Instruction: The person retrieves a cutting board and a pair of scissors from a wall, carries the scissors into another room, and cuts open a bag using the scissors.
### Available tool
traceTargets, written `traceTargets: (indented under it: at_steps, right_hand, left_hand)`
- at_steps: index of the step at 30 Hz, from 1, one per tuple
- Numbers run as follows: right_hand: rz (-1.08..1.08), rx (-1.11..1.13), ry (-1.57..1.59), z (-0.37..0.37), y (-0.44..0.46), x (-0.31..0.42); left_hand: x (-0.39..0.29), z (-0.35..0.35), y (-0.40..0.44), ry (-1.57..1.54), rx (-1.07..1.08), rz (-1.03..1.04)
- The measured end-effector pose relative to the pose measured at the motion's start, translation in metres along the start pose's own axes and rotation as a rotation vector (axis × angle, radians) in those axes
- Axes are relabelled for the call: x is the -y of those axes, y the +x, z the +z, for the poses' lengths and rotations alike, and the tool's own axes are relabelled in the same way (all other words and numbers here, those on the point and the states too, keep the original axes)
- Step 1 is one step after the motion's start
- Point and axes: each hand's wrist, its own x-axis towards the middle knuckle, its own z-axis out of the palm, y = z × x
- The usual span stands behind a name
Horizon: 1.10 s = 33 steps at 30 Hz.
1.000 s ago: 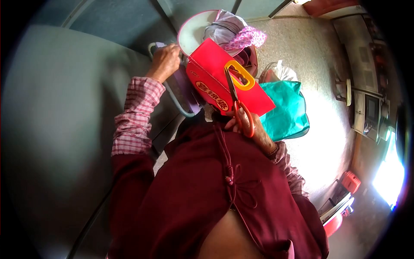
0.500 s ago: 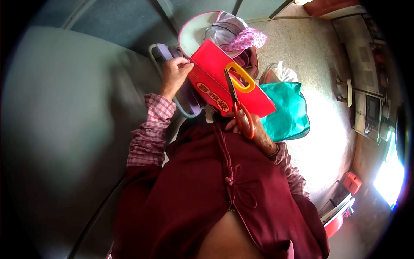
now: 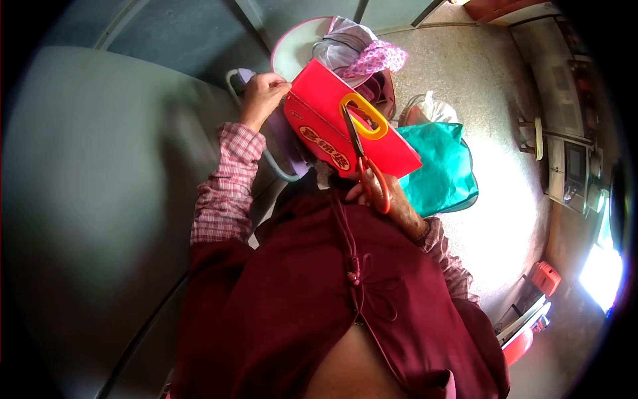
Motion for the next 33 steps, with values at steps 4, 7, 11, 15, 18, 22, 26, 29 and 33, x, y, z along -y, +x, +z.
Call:
traceTargets:
  at_steps: [4, 7, 11, 15, 18, 22, 26, 29, 33]
  right_hand:
    - [-0.021, -0.001, -0.014, 0.0, -0.002, -0.003]
    - [-0.014, -0.002, -0.035, -0.002, -0.005, -0.002]
    - [-0.047, 0.024, -0.058, 0.0, -0.006, 0.003]
    - [-0.068, 0.077, -0.05, 0.0, -0.001, -0.001]
    - [-0.111, 0.084, -0.043, -0.001, -0.004, -0.006]
    - [-0.084, 0.046, 0.088, -0.023, -0.043, 0.026]
    - [-0.24, -0.228, 0.077, -0.069, -0.061, 0.007]
    - [-0.289, -0.332, 0.2, -0.113, -0.065, -0.034]
    - [-0.112, -0.518, 0.163, -0.122, -0.07, -0.052]
  left_hand:
    - [0.0, 0.001, -0.003, -0.097, -0.086, 0.012]
    - [-0.004, 0.0, -0.019, -0.157, -0.136, -0.039]
    - [-0.005, 0.012, -0.036, -0.348, -0.174, -0.097]
    - [-0.007, 0.013, -0.044, -0.609, -0.179, -0.207]
    - [-0.008, 0.015, -0.048, -0.656, -0.202, -0.218]
    - [-0.009, 0.009, -0.061, -0.688, -0.212, -0.261]
    - [-0.018, 0.017, -0.091, -0.756, -0.04, -0.306]
    - [-0.034, 0.037, -0.115, -0.745, 0.14, -0.405]
    - [-0.055, 0.065, -0.138, -0.709, 0.329, -0.412]
